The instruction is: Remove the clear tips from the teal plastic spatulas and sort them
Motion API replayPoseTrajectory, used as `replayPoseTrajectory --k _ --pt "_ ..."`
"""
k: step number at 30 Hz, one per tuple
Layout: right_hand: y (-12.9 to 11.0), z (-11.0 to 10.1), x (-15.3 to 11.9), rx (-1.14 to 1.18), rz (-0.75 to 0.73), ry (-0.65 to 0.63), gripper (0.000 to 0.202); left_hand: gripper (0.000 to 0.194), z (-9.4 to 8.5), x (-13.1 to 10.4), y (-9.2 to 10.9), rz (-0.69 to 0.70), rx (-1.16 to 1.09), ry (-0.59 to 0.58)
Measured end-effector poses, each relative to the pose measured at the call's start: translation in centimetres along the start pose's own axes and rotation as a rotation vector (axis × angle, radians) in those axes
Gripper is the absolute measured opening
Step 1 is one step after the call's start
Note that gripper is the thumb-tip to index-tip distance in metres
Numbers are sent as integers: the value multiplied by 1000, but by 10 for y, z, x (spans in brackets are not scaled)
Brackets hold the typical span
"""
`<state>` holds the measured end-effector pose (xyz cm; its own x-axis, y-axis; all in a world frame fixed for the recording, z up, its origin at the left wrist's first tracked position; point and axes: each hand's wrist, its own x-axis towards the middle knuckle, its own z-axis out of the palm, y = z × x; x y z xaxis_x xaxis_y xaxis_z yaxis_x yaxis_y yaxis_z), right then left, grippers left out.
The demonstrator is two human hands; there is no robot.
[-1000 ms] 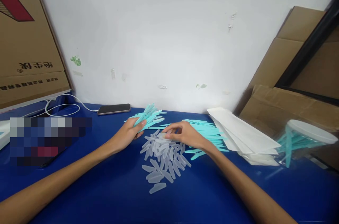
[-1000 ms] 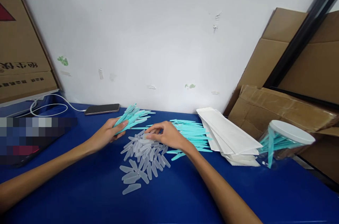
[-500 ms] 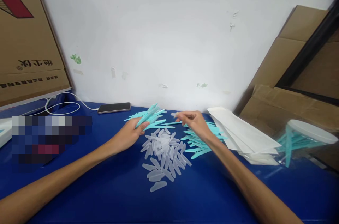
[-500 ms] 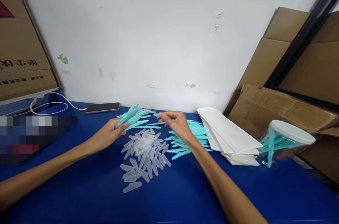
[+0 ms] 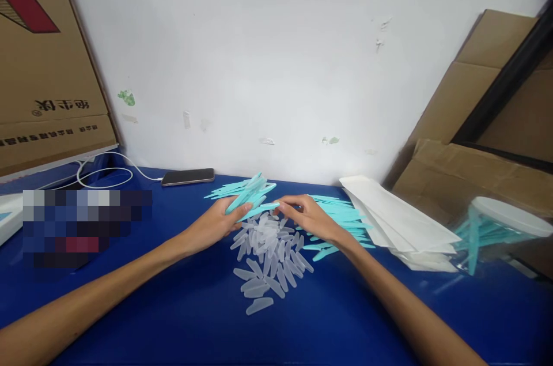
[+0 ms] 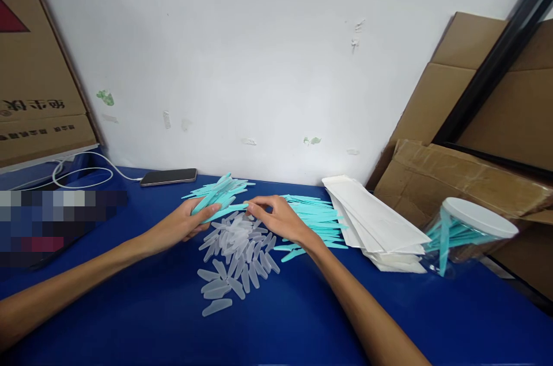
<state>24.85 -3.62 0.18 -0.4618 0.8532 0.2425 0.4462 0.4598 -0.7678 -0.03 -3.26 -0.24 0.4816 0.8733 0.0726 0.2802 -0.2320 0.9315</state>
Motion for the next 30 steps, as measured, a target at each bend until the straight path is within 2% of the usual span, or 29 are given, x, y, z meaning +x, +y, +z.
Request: replayPoseTrajectory --k 5,11,13,15,17,18,19,21,23,25,27,30 --pt "-10 8 1 201 1 27 47 38 4 -1 4 40 38 -43" --pt "-14 22 2 241 -24 109 41 38 8 -1 5 75 78 -76" --pt "-10 16 4 264 5 152 40 39 7 0 4 84 60 -75" --pt "-4 5 5 288 57 255 40 42 4 1 2 71 29 -54" --pt "3 -8 5 269 104 354 42 45 0 3 -1 31 11 -13" --pt "6 -13 4 238 126 358 43 45 -2 4 -3 4 4 5" --pt "8 -16 3 204 146 320 44 45 -4 5 -4 -23 -6 14" --pt "10 -17 1 160 167 148 43 42 -6 5 -5 -64 -44 2" --pt "10 -12 -1 153 154 -57 40 41 -7 3 -3 -78 -96 -39" --pt "9 -8 -1 153 130 -163 38 41 -6 1 1 -75 -127 -100" --pt "9 -9 -1 136 132 -152 38 42 -5 -1 5 -71 -139 -166" --pt "9 -18 0 86 147 24 43 43 -4 -2 8 -92 -147 -227"
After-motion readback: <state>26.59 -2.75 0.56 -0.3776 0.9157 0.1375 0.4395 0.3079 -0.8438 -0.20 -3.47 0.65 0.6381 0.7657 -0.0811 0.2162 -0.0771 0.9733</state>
